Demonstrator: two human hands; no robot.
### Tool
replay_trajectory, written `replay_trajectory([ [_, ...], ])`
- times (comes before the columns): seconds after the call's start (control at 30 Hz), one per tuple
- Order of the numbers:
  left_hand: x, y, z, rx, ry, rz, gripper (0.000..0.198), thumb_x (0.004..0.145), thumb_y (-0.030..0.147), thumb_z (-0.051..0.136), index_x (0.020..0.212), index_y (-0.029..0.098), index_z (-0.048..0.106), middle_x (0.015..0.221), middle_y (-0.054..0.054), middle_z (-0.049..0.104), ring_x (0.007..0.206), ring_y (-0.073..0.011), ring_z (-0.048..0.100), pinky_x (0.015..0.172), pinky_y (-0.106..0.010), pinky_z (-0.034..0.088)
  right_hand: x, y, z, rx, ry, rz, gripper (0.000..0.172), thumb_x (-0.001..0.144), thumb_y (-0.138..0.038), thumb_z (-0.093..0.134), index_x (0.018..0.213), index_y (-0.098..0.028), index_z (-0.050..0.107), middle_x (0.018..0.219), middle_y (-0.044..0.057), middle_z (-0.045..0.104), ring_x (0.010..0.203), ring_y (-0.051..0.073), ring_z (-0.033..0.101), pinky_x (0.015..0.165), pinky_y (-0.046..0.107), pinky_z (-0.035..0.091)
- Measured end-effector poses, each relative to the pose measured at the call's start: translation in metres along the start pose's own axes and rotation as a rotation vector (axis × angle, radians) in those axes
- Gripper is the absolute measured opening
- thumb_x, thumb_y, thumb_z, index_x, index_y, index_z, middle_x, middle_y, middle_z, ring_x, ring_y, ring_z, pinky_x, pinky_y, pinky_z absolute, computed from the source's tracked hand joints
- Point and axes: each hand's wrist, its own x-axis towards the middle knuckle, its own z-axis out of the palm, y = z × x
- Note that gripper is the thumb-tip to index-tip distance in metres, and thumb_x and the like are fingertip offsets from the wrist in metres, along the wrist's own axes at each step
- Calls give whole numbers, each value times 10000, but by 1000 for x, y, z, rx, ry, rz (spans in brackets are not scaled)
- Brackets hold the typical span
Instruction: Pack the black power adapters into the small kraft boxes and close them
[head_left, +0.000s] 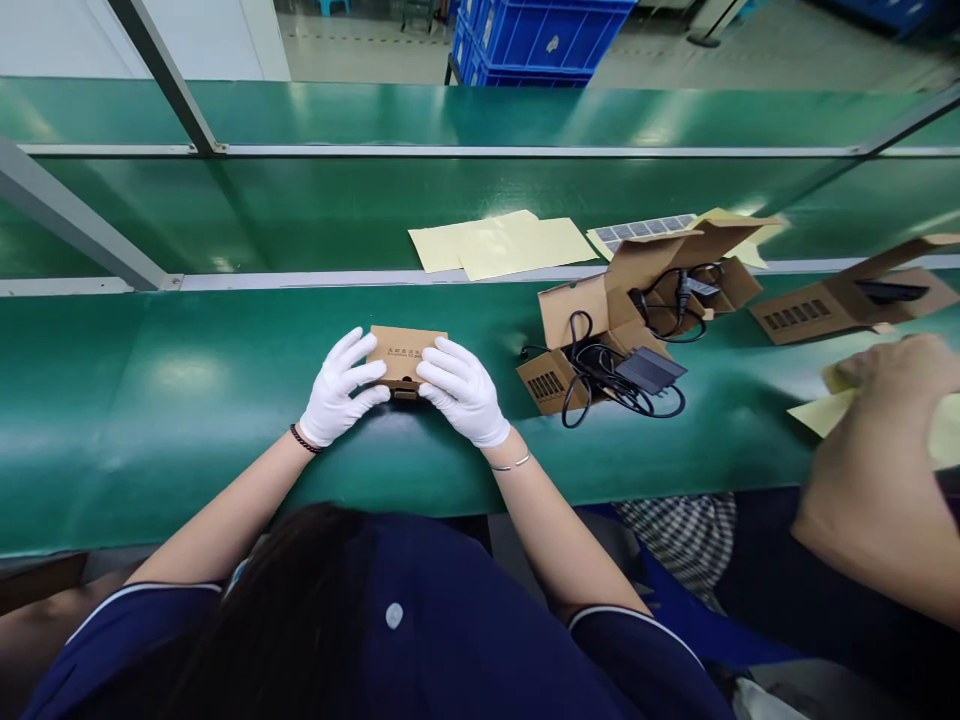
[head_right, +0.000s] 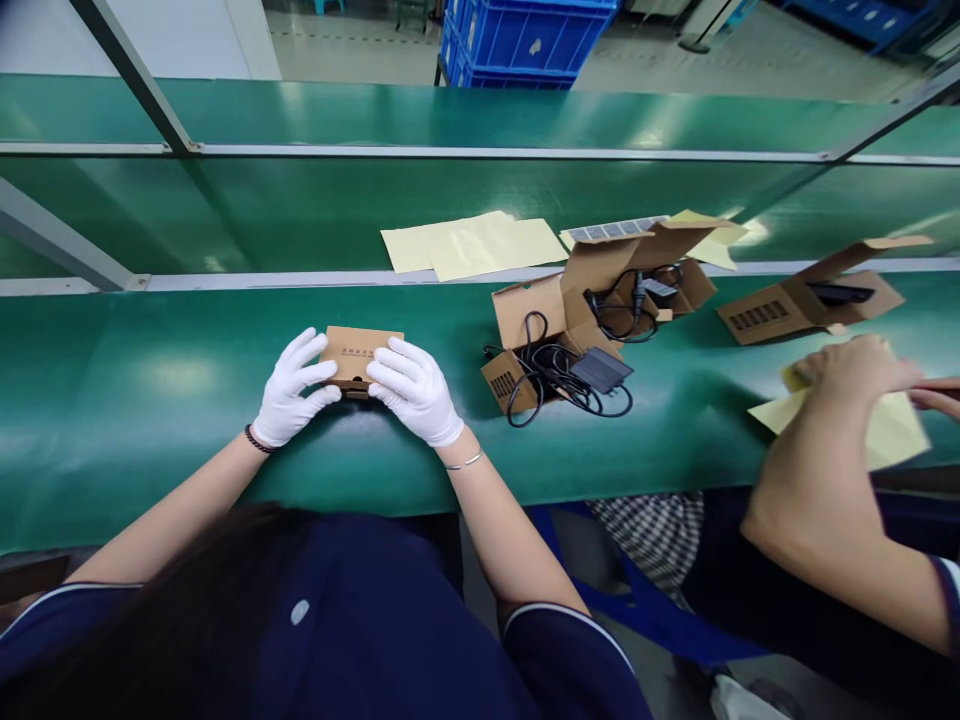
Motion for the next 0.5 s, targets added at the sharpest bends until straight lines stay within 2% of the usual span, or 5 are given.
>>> replay_trajectory([
  [0.1,1,-7,-2,-75,-98,109,597,948,240,745,1473,392,507,1443,-62,670,1485,-274,506,1199,-632,453,-6,-1,3,-48,1,74,249,1033,-374,590,1196,-296,761,1266,59,774,1323,255,655,1145,539,531],
  [0.2,0,-14,-1,-73,-162,121,658,958,259,732,1517,440,436,1463,-55,660,1477,-249,517,1202,-597,458,-14,0,6,-94,-48,146,290,1049,-421,542,1147,-290,782,1239,64,786,1336,260,644,1133,536,529],
  [0.3,-2,-21,0,9,-215,134,555,958,303,730,1455,396,501,1403,-55,699,1440,-234,561,1202,-564,466,-19,-1,6,-133,-121,104,404,1020,-583,533,1150,-290,779,1228,73,788,1345,275,633,1157,540,487],
  [0.4,-2,-23,-1,78,-241,133,370,971,329,707,1324,315,599,1349,-72,726,1419,-236,582,1174,-541,503,-16,-9,5,-248,-178,69,559,932,-733,579,1214,-282,751,1307,96,753,1384,310,591,1217,577,384],
  [0.5,1,-19,-3,95,-257,136,372,941,430,741,1270,301,625,1360,-82,718,1446,-257,555,1165,-542,517,-7,-22,7,-317,-200,21,348,995,-547,619,1199,-295,745,1292,80,758,1341,272,617,1219,540,362],
])
